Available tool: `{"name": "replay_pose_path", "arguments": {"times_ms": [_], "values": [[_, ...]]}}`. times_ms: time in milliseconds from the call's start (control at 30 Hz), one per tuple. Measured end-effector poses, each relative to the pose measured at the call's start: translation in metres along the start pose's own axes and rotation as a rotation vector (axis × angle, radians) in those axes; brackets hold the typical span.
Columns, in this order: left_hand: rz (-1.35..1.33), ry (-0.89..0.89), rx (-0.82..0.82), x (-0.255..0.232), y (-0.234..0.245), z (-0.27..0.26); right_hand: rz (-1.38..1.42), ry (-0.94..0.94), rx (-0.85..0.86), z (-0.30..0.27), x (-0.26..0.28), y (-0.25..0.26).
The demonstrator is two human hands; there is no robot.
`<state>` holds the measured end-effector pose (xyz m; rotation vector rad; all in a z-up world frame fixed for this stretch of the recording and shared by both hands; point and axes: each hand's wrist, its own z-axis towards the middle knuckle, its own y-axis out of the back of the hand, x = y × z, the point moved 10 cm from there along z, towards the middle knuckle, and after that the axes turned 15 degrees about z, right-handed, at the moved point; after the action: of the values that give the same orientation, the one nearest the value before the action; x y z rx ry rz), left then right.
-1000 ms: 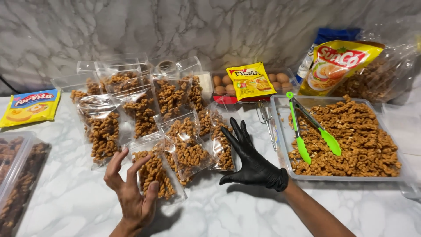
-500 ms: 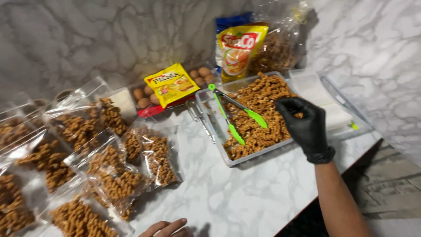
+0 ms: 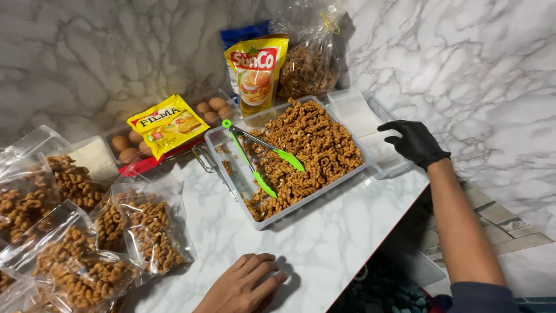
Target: Packaging small snacks into individual plastic bags using tongs and hands on a counter.
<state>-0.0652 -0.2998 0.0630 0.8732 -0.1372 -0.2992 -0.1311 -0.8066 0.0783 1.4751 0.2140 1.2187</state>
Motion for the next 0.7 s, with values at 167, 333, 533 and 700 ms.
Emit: {"name": "replay_pose_path", "arguments": {"times_ms": [167, 333, 533, 700], "values": [[0.024, 0.143, 0.017, 0.015, -0.017, -0.02, 0.039, -0.113, -0.049, 0.037, -0.028, -0.013], [0.051, 0.166, 0.018, 0.018, -0.021, -0.018, 0.068, 0.038, -0.111, 0.092, -0.026, -0.036], [0.056, 0.199, 0.037, 0.022, -0.023, -0.016, -0.202, -0.005, 0.157, 0.142, 0.022, -0.066], [0.058, 0.221, -0.042, 0.026, -0.014, -0.012, -0.3, -0.133, 0.373, 0.158, 0.042, -0.081]]}}
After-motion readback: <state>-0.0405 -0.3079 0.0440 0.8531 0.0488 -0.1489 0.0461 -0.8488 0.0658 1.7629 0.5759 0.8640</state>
